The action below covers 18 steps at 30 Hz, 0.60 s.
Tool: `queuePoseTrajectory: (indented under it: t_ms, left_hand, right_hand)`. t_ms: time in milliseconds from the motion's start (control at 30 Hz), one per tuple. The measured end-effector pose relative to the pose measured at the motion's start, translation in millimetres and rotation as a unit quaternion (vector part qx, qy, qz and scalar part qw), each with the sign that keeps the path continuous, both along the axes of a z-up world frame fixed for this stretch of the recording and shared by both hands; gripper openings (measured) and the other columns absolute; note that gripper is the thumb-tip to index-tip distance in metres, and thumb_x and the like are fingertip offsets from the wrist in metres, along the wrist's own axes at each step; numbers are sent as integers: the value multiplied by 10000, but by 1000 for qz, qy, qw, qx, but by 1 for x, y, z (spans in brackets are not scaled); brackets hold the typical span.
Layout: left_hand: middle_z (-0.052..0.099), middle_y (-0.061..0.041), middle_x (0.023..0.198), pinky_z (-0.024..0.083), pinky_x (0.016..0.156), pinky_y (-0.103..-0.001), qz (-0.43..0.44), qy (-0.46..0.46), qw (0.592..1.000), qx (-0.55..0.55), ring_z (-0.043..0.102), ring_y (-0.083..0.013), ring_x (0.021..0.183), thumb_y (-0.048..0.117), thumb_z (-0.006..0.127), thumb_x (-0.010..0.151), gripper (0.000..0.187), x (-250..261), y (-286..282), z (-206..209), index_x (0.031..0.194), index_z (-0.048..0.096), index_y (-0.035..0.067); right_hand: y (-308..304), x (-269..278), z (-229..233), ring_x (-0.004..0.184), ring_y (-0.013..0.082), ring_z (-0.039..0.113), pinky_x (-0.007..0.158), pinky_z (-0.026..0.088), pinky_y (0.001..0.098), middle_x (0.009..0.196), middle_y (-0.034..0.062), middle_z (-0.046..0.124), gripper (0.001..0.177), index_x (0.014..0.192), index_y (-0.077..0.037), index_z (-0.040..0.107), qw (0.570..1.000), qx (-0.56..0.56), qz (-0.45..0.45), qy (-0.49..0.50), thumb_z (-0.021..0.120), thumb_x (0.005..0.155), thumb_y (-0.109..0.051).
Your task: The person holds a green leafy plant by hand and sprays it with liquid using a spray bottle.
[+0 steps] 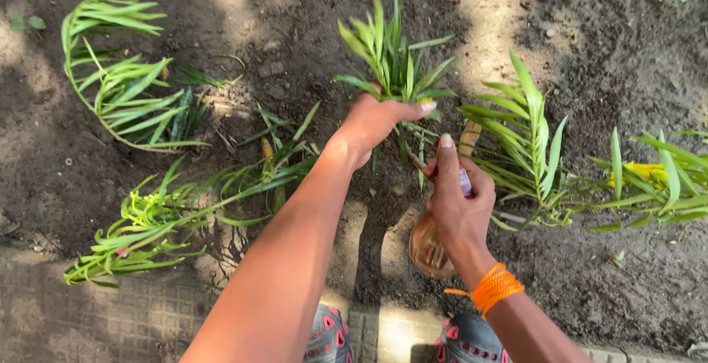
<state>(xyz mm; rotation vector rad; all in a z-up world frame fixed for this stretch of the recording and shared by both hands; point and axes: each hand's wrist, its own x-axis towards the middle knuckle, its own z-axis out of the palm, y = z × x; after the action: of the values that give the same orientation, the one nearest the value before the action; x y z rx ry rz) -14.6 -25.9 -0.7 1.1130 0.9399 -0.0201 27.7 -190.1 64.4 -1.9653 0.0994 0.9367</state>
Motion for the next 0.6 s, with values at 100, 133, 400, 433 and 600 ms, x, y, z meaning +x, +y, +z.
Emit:
queuePoseTrajectory:
  t_ms: [100, 133, 400, 433, 600]
  left_hand:
    - [738, -162, 1254, 410, 1097, -375, 66, 29, 997, 11, 656, -266, 1220, 176, 828, 705, 661, 7, -6, -14, 1308, 617, 7]
    - [708, -165, 1270, 416, 1091, -377, 79, 41, 996, 32, 645, -270, 1220, 163, 824, 699, 698, 10, -9, -18, 1335, 578, 15]
    - [625, -284, 1319, 476, 1045, -439, 131, 249, 959, 43, 631, -349, 1239, 157, 821, 730, 732, 12, -32, -53, 1343, 515, -104]
    - [616, -279, 1327, 479, 1030, -446, 143, 249, 957, 41, 623, -346, 1239, 193, 824, 739, 737, 13, -32, -55, 1341, 511, -96]
    - [700, -335, 1298, 479, 986, -466, 213, 181, 957, -72, 652, -407, 1242, 401, 773, 843, 681, 32, -48, -76, 1137, 675, -205]
  right_hand:
    - [-4, 1, -3, 471, 77, 498, 436, 408, 246, 660, 24, 608, 552, 777, -34, 685, 999, 25, 19, -12, 576, 990, -532]
    - [-5, 3, -4, 480, 72, 506, 438, 425, 243, 682, 17, 624, 553, 778, -34, 682, 1000, 23, 18, -5, 569, 987, -533]
    - [-10, 6, -7, 509, 65, 506, 449, 428, 247, 734, 16, 643, 550, 807, -31, 678, 1000, 12, -6, 8, 563, 982, -540]
    - [-10, 7, -7, 502, 68, 504, 449, 427, 248, 732, 14, 645, 547, 807, -36, 686, 1000, 9, -10, 14, 562, 975, -541]
    - [-19, 8, -9, 494, 66, 501, 449, 444, 246, 735, -1, 660, 532, 811, -54, 694, 999, 24, -14, 30, 555, 956, -547]
